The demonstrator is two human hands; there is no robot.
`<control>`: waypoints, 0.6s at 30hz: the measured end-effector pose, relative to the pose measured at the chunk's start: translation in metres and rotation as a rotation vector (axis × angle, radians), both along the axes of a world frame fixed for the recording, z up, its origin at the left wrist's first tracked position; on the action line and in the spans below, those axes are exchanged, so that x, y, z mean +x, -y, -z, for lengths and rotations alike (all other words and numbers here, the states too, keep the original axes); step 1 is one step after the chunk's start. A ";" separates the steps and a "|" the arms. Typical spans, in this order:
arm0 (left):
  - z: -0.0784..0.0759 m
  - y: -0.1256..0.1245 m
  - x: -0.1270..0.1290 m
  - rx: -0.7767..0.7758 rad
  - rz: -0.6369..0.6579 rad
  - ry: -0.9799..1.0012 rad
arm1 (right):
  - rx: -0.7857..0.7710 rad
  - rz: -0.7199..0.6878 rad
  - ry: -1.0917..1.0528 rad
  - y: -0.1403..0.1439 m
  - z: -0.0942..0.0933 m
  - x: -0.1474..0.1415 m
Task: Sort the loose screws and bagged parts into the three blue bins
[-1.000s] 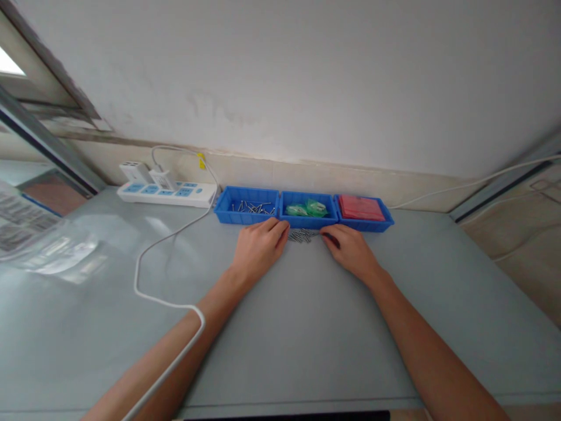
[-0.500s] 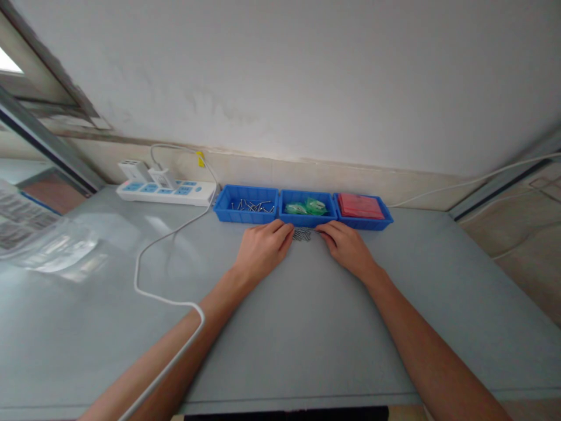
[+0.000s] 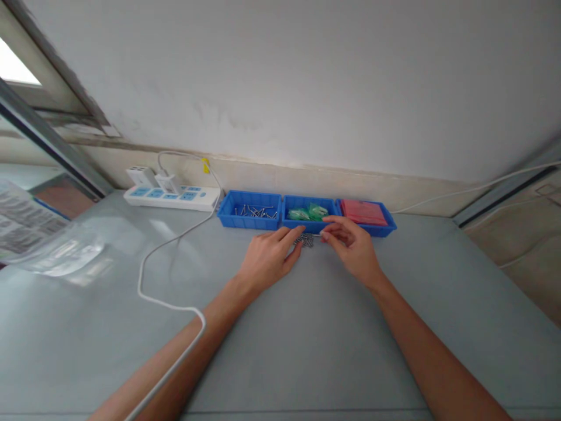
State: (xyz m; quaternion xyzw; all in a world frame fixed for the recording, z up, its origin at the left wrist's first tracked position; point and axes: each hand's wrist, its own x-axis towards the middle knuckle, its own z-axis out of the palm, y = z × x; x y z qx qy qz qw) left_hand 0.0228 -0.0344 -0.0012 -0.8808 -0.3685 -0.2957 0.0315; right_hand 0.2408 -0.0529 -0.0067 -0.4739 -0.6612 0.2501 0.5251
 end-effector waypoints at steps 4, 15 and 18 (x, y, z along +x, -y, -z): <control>-0.002 0.004 0.003 -0.039 0.125 0.007 | -0.095 0.001 -0.194 -0.001 0.004 -0.007; 0.006 -0.005 0.001 0.024 0.152 -0.035 | -0.100 -0.057 -0.184 -0.001 0.007 -0.012; 0.005 -0.003 0.001 0.022 0.182 -0.039 | -0.095 -0.056 -0.172 -0.001 0.008 -0.012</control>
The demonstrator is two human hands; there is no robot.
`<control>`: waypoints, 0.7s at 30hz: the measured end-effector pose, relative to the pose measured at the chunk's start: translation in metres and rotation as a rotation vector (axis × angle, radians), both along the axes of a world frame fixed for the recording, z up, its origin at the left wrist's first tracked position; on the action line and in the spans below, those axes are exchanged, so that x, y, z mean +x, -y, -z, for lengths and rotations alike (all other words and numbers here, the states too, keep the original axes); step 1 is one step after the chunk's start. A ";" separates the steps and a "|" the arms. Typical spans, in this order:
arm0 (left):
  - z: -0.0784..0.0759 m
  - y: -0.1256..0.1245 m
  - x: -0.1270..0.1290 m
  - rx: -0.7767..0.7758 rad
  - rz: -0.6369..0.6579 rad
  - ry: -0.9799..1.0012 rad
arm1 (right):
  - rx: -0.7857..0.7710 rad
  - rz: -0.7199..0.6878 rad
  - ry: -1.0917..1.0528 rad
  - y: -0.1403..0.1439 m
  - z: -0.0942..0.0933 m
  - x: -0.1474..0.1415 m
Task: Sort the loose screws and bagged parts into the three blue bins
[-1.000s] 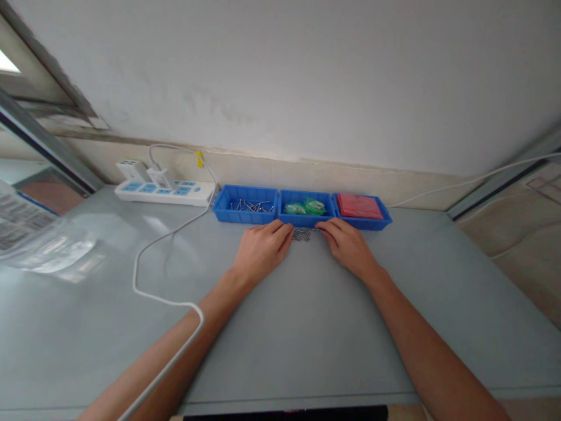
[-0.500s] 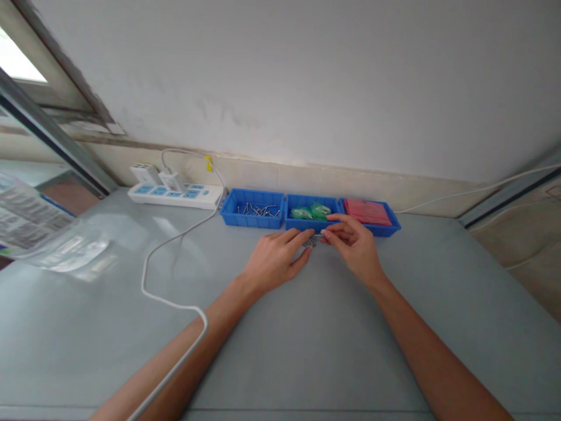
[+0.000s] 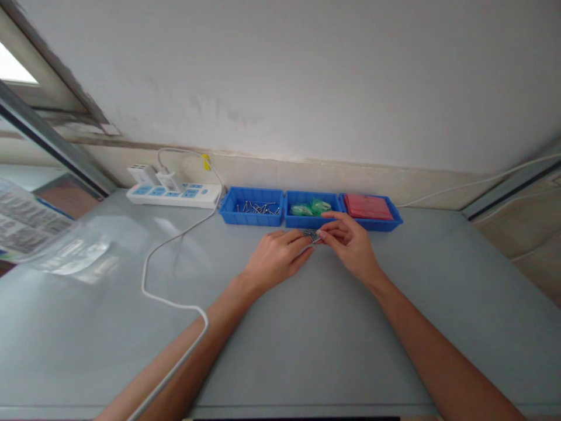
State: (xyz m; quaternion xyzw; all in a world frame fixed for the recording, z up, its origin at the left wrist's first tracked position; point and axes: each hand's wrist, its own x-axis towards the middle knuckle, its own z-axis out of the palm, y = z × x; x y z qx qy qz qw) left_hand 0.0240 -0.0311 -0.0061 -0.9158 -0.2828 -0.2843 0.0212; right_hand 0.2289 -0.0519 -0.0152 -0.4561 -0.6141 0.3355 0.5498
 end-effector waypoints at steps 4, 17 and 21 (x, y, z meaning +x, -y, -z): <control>-0.002 0.002 0.001 0.005 -0.001 0.004 | 0.004 -0.012 -0.002 0.001 -0.001 -0.003; -0.006 -0.029 -0.030 -0.043 -0.517 0.243 | 0.195 0.169 0.857 0.000 -0.003 0.030; -0.003 -0.021 -0.022 -0.050 -0.465 0.199 | 0.152 0.098 0.912 -0.002 0.005 0.028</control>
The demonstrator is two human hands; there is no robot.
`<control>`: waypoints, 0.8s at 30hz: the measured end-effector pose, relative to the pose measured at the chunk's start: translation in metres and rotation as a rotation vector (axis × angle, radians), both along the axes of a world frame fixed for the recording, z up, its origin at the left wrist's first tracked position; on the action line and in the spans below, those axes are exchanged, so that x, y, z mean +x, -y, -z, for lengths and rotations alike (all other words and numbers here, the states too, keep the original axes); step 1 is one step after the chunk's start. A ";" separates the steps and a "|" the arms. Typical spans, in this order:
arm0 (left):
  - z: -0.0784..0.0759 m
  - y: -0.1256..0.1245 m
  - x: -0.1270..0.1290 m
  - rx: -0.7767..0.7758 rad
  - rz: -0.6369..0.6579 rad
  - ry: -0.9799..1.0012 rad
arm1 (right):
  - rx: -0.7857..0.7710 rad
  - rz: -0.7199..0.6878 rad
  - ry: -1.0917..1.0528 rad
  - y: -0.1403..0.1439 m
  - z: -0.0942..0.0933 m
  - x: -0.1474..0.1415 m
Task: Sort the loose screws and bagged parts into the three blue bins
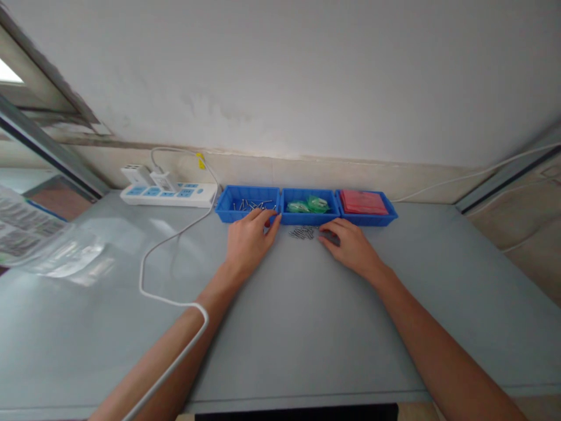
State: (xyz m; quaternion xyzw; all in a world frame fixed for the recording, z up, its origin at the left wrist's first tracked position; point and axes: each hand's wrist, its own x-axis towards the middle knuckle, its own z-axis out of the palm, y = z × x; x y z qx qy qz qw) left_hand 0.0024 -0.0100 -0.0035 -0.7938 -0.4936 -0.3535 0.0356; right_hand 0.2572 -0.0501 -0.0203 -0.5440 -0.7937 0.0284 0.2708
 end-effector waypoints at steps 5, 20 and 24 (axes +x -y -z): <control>0.001 0.012 0.014 0.026 0.089 -0.086 | -0.010 -0.014 -0.087 -0.003 0.006 -0.004; -0.005 0.017 0.020 -0.297 0.105 -0.318 | 0.045 0.020 -0.016 -0.001 0.001 -0.013; -0.004 0.018 0.020 -0.303 0.170 -0.355 | 0.034 0.005 0.130 -0.002 0.001 -0.018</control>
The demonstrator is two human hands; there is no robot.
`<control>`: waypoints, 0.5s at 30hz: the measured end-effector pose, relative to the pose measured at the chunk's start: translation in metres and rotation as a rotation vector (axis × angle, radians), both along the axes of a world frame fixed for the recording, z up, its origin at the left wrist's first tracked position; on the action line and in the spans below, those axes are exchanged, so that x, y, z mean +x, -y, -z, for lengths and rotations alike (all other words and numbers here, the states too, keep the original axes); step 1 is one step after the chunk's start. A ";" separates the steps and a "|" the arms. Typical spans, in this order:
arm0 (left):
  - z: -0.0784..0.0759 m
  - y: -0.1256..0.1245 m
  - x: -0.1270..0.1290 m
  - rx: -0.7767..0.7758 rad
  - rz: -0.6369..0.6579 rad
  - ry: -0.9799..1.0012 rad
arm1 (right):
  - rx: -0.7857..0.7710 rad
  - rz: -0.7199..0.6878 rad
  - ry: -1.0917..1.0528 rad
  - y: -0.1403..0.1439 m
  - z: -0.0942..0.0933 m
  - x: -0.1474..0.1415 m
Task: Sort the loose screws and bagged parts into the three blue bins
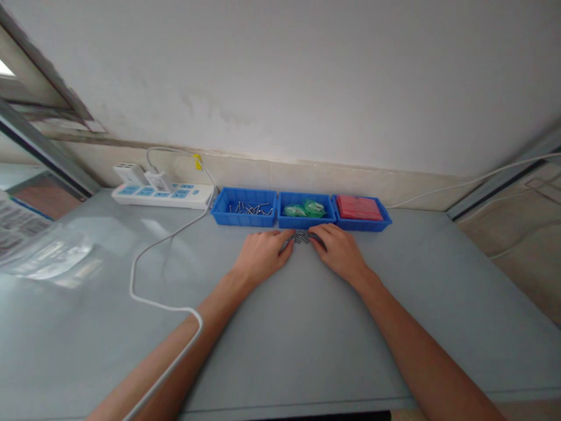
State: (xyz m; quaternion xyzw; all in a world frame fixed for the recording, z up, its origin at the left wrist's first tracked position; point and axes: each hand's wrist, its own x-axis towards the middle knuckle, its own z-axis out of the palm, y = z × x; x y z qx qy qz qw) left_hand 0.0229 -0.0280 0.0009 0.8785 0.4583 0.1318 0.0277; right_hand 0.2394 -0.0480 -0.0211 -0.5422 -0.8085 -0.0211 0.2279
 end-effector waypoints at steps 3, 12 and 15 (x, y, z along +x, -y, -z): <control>-0.001 0.000 0.000 -0.009 0.014 -0.023 | 0.000 0.018 0.030 0.000 0.000 0.000; -0.002 0.001 -0.001 0.017 -0.027 0.025 | 0.087 -0.010 -0.197 0.007 -0.009 -0.003; -0.003 0.001 0.000 0.040 -0.011 0.074 | 0.092 -0.054 -0.472 0.008 -0.013 -0.007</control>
